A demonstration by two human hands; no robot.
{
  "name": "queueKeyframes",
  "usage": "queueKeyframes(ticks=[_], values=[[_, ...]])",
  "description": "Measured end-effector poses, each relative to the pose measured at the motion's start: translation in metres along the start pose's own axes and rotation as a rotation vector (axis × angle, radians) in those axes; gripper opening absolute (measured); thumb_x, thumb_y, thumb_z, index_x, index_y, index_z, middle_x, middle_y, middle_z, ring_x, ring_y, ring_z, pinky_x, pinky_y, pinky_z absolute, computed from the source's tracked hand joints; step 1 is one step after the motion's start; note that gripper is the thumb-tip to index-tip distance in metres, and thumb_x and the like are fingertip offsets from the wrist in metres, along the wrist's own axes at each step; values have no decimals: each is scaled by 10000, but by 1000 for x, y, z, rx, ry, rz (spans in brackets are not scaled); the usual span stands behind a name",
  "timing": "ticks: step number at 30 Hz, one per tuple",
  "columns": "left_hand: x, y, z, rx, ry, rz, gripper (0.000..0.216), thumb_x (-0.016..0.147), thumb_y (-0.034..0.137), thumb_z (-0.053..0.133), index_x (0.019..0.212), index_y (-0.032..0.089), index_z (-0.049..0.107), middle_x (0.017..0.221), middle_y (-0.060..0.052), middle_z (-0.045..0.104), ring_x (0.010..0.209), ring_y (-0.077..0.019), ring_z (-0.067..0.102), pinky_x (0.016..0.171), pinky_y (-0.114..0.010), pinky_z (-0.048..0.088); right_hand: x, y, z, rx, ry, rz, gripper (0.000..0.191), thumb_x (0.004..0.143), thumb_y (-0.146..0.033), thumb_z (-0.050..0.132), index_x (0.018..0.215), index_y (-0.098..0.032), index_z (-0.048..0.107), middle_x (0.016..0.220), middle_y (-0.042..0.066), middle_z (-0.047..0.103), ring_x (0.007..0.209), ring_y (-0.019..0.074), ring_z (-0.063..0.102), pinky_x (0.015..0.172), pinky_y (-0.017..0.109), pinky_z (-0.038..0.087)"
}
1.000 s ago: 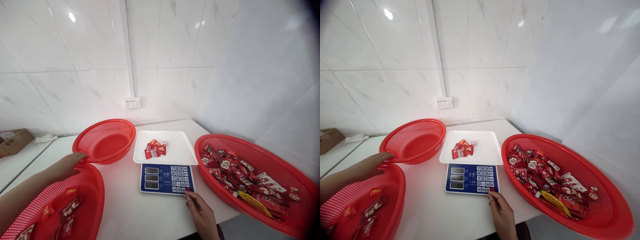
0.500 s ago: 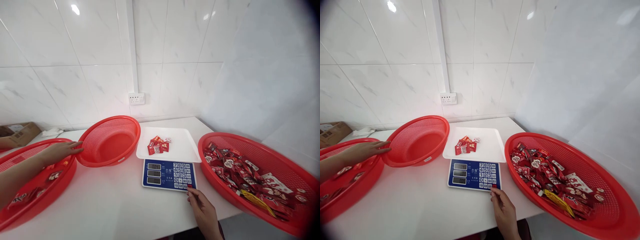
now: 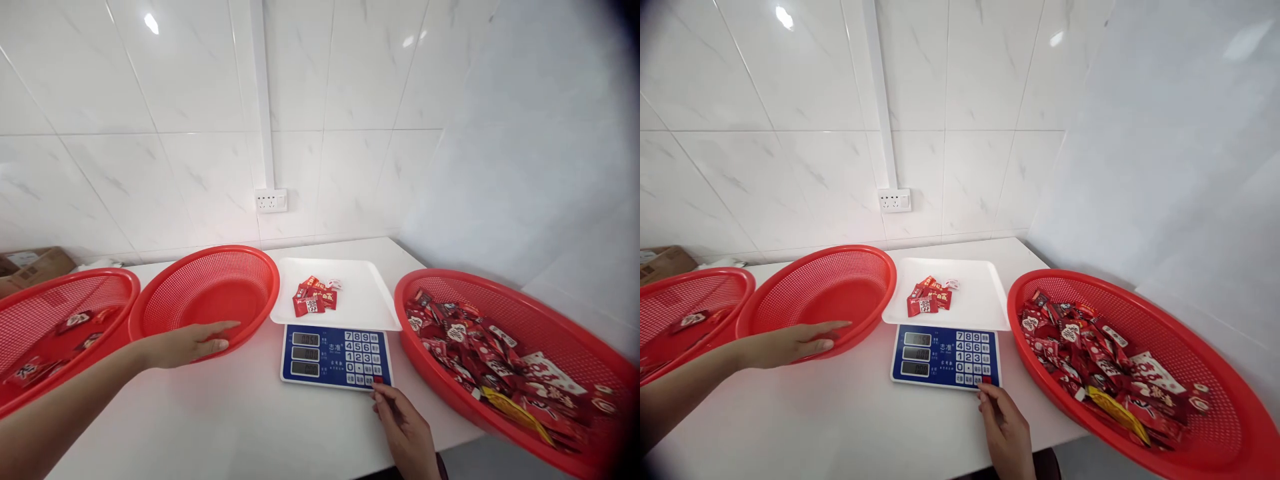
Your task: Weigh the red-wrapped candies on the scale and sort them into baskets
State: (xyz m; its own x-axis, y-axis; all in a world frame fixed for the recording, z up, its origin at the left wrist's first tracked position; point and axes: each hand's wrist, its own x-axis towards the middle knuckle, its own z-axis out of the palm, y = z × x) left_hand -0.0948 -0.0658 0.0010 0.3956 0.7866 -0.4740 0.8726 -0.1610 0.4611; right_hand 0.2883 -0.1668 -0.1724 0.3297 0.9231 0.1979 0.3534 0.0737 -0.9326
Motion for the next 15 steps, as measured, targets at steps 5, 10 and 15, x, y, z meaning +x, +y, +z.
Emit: queueKeyframes(ticks=[5, 10, 15], values=[[-16, -27, -17, -70, 54, -171, 677, 726, 571, 511, 1343, 347, 349, 1266, -9, 561, 1158, -247, 508, 878, -304, 464, 0, -5, 1, -2, 28, -20, 347, 731, -496, 571, 845, -185, 673, 736, 74, 700, 614, 188, 657, 586, 245, 558], [-9, 3, -21, 68, 55, -119, 750, 739, 609, 479, 1391, 331, 235, 1408, -35, 393, 1281, -279, 353, 981, -386, 377, 2, -4, 1, 10, -8, -38, 312, 734, -465, 582, 847, -189, 675, 745, 68, 697, 611, 178, 654, 587, 227, 555], [13, 58, 13, 123, 76, 111, 708, 809, 587, 395, 1401, 401, 55, 1513, 19, 66, 1307, -308, 294, 992, -432, 363, 1, -3, 2, 11, 19, -29, 340, 733, -483, 577, 853, -179, 672, 749, 74, 697, 628, 187, 656, 594, 238, 552]])
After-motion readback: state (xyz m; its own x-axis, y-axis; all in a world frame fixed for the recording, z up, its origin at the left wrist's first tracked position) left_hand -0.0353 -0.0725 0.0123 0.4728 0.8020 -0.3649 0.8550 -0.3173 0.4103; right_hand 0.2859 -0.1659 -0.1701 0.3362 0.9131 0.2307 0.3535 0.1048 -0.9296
